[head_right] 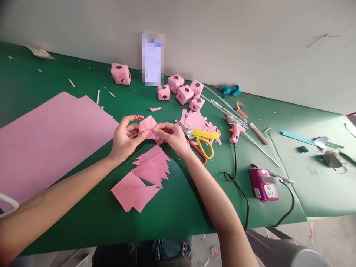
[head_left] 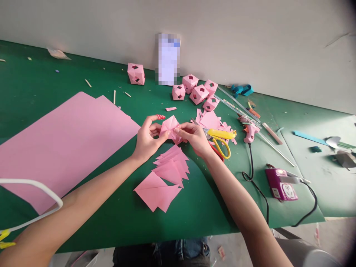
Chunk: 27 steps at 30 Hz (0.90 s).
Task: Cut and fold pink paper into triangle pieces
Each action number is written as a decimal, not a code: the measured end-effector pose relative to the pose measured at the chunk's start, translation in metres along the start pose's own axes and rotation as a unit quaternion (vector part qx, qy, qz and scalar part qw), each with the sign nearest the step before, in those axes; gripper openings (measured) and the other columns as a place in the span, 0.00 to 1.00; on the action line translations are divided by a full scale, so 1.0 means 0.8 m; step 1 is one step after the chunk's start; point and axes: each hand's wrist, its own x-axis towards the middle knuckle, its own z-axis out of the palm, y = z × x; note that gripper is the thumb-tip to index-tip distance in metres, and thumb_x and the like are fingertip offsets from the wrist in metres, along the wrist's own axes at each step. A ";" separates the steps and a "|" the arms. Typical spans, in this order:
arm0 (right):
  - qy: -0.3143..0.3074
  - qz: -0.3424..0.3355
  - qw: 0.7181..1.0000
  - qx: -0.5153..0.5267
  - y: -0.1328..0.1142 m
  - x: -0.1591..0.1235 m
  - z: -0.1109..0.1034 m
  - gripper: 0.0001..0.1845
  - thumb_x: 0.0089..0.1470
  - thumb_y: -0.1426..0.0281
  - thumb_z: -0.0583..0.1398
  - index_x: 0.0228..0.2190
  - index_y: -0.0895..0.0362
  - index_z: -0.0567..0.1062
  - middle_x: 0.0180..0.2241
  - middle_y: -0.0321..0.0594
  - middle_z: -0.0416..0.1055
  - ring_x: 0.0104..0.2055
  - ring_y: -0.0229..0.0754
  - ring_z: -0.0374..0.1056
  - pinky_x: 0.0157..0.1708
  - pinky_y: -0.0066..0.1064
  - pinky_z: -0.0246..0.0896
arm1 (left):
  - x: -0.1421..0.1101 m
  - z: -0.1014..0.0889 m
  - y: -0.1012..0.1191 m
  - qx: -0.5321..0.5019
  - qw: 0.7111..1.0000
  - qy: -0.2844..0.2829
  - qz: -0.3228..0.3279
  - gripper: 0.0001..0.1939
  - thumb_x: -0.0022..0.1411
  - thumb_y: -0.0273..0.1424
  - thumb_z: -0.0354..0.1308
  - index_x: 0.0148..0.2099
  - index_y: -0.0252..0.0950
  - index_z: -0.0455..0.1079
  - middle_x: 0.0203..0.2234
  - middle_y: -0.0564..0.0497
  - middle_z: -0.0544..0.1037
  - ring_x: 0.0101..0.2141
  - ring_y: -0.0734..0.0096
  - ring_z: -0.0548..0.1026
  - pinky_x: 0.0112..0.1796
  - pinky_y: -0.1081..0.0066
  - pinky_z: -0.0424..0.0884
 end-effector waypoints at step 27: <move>-0.026 -0.067 0.974 -0.213 0.006 -0.002 0.003 0.31 0.51 0.40 0.67 0.24 0.56 0.74 0.23 0.36 0.71 0.26 0.38 0.64 0.27 0.31 0.58 | 0.007 -0.002 0.005 -0.094 0.988 0.011 -0.124 0.26 0.48 0.30 0.73 0.49 0.38 0.70 0.24 0.58 0.79 0.26 0.71 0.79 0.33 0.70 0.76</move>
